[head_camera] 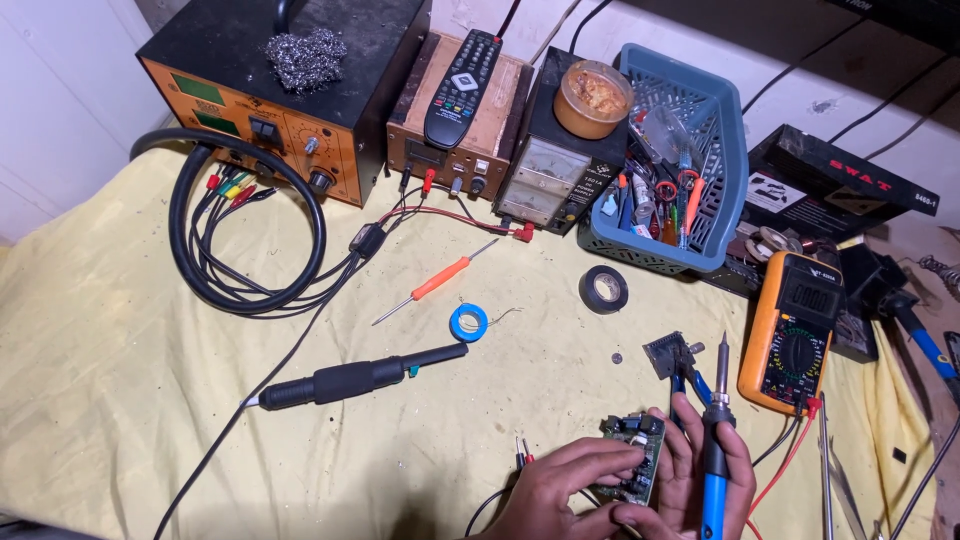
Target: Soldering and desoldering electronic components on a circuit board using a soldering iron and desoldering pump.
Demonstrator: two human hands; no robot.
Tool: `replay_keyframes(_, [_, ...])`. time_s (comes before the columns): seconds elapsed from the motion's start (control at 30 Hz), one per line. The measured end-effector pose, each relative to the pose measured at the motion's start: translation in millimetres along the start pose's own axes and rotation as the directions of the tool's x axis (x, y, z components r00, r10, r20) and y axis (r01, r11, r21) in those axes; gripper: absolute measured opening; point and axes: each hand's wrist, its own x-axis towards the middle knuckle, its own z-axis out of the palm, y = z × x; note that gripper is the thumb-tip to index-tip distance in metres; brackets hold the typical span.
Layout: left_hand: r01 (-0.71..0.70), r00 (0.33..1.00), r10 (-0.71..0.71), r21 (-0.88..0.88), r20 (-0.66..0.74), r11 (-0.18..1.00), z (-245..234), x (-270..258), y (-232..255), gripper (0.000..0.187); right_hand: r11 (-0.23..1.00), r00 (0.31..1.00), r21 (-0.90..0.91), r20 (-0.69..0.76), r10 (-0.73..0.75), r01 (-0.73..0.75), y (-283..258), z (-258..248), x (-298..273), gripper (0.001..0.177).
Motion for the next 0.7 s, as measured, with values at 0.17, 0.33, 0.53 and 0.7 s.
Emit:
replay_keyframes(0.17, [-0.036, 0.999, 0.036, -0.012, 0.008, 0.999, -0.3, -0.2, -3.7, 0.043, 0.998, 1.000, -0.062, -0.023, 0.002, -0.004, -5.8, 5.0, -0.1, 0.117])
replay_keyframes(0.33, [-0.031, 0.999, 0.031, 0.018, -0.010, 0.999, -0.2, 1.7, 2.3, 0.039, 0.997, 0.994, 0.012, -0.083, 0.071, -0.070, 1.9, -4.2, -1.4, 0.118])
replay_keyframes(0.53, [-0.004, 1.000, 0.004, -0.020, -0.025, 1.000, 0.4, 2.5, -1.9, 0.041, 0.998, 1.000, 0.055, 0.006, -0.004, 0.004, 14.1, -17.9, -0.9, 0.090])
replay_keyframes(0.7, [0.087, 0.996, -0.089, -0.044, -0.031, 0.995, -3.1, 6.8, -0.2, 0.044, 0.995, 0.995, 0.079, -0.076, 0.065, -0.059, 3.2, -0.6, 1.6, 0.081])
